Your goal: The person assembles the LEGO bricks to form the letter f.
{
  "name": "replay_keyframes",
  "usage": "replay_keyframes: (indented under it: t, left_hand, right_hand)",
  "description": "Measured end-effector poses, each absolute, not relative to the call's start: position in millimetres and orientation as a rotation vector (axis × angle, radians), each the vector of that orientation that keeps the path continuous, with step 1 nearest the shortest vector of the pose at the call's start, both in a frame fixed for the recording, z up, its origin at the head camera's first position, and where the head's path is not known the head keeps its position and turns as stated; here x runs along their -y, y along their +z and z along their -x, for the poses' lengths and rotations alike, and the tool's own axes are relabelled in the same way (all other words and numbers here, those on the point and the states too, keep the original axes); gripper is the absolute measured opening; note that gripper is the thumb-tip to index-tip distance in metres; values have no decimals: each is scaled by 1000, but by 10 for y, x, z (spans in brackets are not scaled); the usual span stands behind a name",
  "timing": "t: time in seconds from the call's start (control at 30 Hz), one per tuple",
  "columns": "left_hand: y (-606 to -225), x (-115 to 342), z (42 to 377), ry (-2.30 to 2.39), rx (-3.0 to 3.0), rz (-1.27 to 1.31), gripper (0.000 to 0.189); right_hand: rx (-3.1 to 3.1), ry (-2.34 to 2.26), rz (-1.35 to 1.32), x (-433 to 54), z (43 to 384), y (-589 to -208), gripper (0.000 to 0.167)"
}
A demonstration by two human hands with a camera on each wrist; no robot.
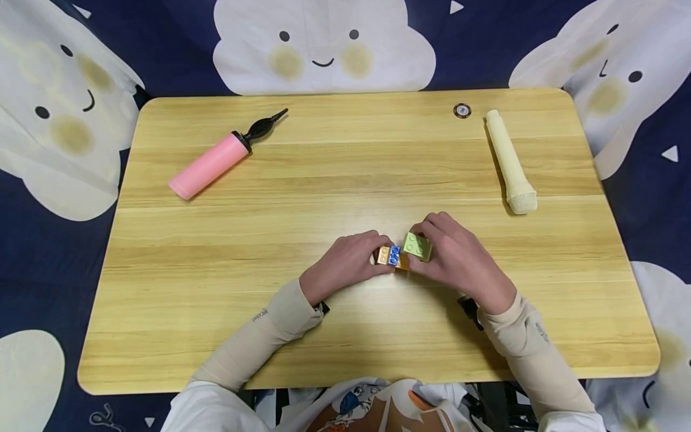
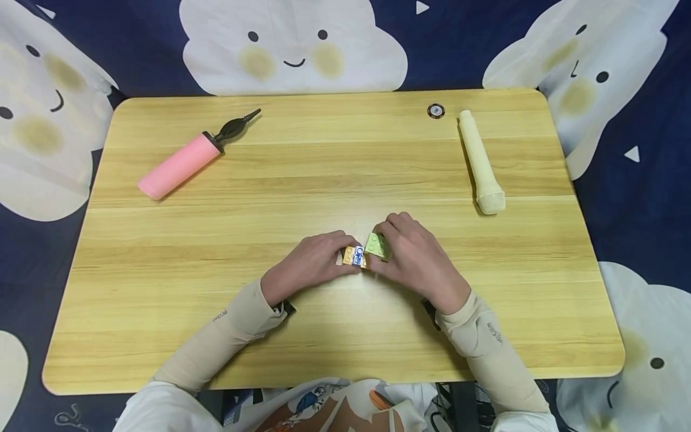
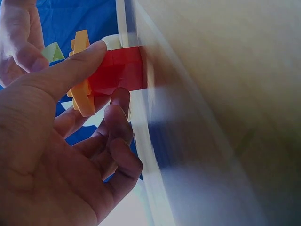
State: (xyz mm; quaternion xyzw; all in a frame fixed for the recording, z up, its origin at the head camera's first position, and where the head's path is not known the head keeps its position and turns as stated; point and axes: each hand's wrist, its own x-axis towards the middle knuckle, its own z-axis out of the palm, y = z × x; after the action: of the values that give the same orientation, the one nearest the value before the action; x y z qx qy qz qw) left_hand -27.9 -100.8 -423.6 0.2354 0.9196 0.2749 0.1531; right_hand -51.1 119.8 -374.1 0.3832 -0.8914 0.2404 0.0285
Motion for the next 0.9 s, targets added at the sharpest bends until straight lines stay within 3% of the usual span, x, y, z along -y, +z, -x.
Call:
replay_keyframes:
  t: [0.9]
  left_hand:
    - [-4261,1021,259,841,-2651,-684,30]
  right_hand:
    - [2809,735,-1274,-1074,395,-3736,36]
